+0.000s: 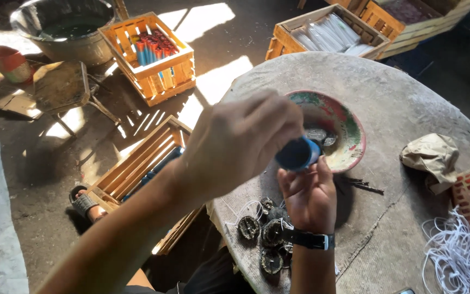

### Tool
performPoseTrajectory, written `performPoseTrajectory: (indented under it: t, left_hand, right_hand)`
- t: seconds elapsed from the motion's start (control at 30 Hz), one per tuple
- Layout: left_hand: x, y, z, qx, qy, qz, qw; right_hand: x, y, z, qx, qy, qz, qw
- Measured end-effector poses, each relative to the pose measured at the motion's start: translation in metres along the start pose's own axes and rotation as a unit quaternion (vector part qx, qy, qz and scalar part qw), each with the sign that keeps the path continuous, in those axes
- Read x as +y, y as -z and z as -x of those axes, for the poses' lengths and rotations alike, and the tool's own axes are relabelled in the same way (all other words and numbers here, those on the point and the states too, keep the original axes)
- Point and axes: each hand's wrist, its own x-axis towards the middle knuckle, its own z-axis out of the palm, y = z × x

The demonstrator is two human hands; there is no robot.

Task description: Assembling plastic tube components by threading a wick through the center and inserting a base plug.

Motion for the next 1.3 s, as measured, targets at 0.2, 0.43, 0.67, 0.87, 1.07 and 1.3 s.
performPoseTrajectory:
  t: [0.2,0.43,0.67,0.87,1.07,1.3]
  left_hand:
    - [-0.011,0.015,-0.017,-0.002,0.014,0.014,1.0]
    - [-0.02,0.003,0.008,-0.2,0.04,-0.099,0.974]
    - [-0.008,-0.018,0.018,-0.293,0.007,-0.129,0.947]
    - [-0.002,-0.03,-0.003,-0.341,-0.044,-0.156,0.926]
    - [-0.008,-0.058,-0.044,-0.396,-0.018,-0.109,0.911]
    - [0.017,-0.178,-0.13,-0.596,0.043,-0.129,0.791]
  right_hand:
    - [0.017,-0.013,0.008,-0.055,-0.005,0.36,0.931]
    - [0.012,-0.024,0.029,-0.144,0.343,0.469,0.801]
    - [0.005,-0.023,0.034,-0.256,0.292,0.424,0.818]
    - [-0.023,-0.03,0.036,-0.231,0.287,0.537,0.759]
    - [-0.038,-0.02,0.034,-0.209,0.258,0.506,0.796]
    - [-0.04,-0.025,0.044,-0.271,0.231,0.473,0.806]
